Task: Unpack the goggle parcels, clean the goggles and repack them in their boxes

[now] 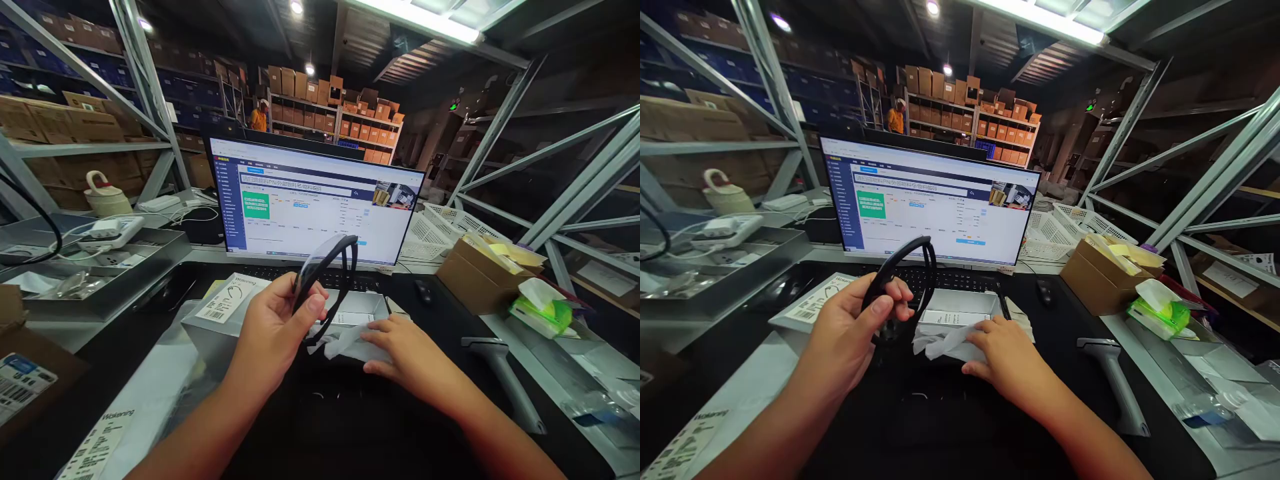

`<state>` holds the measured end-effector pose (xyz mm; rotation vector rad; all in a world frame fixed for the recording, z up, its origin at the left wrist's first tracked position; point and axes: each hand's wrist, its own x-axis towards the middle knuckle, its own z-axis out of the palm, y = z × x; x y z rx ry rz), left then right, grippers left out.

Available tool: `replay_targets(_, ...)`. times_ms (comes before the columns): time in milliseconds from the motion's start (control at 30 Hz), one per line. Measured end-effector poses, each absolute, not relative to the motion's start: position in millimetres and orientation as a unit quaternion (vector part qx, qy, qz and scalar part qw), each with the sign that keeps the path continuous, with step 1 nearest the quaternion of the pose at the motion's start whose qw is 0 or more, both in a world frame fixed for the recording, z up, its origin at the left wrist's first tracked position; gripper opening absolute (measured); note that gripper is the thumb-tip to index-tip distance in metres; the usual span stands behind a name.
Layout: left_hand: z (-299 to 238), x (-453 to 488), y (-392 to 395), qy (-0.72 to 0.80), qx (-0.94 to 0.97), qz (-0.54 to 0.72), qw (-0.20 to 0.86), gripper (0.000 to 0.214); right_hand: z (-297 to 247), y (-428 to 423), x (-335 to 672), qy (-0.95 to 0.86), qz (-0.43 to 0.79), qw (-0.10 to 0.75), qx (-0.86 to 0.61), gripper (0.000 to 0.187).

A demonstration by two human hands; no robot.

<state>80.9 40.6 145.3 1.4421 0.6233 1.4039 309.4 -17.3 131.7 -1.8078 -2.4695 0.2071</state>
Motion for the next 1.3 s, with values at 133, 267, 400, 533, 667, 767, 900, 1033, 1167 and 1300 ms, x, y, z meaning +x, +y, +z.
replay_targets(133, 146, 82, 39, 0.264, 0.596, 0.581, 0.488, 0.023, 129, -22, 308, -0.817, 0.117, 0.103, -0.555, 0.035)
replay_targets(267, 146, 84, 39, 0.261, 0.6, 0.585, 0.48, 0.023, 112, -8, 298, -0.857, 0.235, 0.108, -0.446, 0.06)
replay_targets(400, 147, 85, 38, 0.25, 0.597, 0.584, 0.49, 0.023, 89, 21, 293, -0.852, 0.307, 0.074, -0.418, 0.068)
replay_targets(533, 146, 86, 39, 0.262, 0.577, 0.579, 0.514, 0.027, 78, 40, 301, -0.824, 0.358, 0.083, -0.431, 0.06)
replay_targets(667, 143, 92, 42, 0.287, 0.517, 0.573, 0.568, 0.035, 96, 25, 312, -0.827, 0.298, 0.147, -0.453, 0.056)
replay_targets(767, 139, 102, 46, 0.287, 0.427, 0.569, 0.642, 0.039, 121, 0, 316, -0.84, 0.188, 0.21, -0.464, 0.029)
replay_targets(900, 132, 117, 51, 0.294, 0.286, 0.556, 0.722, 0.031, 140, -18, 312, -0.839, 0.046, 0.294, -0.455, 0.025)
replay_targets(1033, 125, 126, 50, 0.315, 0.235, 0.536, 0.747, 0.017, 132, -9, 299, -0.864, -0.079, 0.22, -0.445, 0.036)
replay_targets(1167, 120, 129, 47, 0.302, 0.25, 0.552, 0.736, 0.018, 120, 3, 295, -0.832, -0.26, 0.242, -0.426, 0.013)
replay_targets(1300, 117, 133, 47, 0.287, 0.258, 0.56, 0.733, 0.027, 118, 4, 299, -0.795, -0.367, 0.253, -0.41, 0.018)
